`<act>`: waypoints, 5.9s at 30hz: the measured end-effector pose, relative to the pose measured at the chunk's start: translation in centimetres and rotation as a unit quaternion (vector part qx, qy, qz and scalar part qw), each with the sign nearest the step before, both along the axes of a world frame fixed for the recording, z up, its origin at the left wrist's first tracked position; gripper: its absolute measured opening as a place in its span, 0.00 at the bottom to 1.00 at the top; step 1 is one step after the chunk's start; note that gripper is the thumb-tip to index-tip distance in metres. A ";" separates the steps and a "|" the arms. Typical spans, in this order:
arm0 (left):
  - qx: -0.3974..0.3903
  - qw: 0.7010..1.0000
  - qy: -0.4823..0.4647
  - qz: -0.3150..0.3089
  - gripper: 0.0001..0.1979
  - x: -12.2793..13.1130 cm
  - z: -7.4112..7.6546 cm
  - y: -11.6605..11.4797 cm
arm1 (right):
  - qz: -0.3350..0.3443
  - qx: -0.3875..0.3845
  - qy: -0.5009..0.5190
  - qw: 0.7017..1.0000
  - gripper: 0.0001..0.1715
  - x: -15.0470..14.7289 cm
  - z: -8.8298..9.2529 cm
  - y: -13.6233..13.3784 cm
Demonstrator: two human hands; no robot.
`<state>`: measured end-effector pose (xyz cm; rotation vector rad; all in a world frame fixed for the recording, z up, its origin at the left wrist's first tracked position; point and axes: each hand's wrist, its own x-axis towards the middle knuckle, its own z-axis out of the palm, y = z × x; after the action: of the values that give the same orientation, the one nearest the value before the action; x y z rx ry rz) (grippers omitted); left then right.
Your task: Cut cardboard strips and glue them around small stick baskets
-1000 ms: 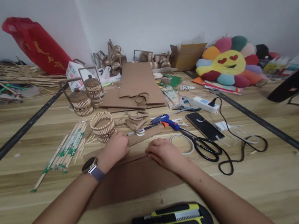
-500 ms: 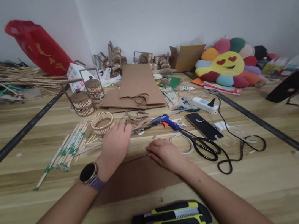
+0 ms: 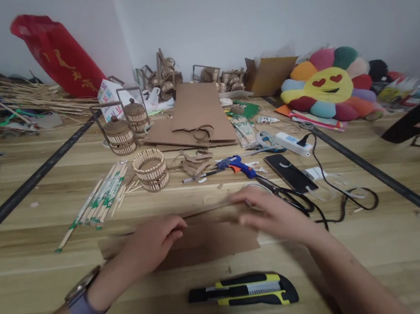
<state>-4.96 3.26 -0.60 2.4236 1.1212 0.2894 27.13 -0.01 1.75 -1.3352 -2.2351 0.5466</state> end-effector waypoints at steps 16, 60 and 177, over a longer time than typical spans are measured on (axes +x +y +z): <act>0.062 0.992 0.108 -0.010 0.16 -3.6 -2.8 -1.1 | 0.036 -0.024 -0.173 0.984 0.26 -0.9 -3.4 -0.5; 0.123 0.989 -0.030 0.082 0.16 -11.8 -5.1 -2.5 | -0.016 0.035 -0.169 0.985 0.18 1.8 -4.3 -1.0; 0.114 0.993 -0.014 0.011 0.13 -14.0 -4.3 -1.4 | 0.037 0.034 -0.062 0.997 0.11 2.0 -5.2 -1.1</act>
<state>-18.94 1.82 -4.88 2.5970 1.1574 0.4815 29.16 -1.09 -3.43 -1.2890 -2.3881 0.4190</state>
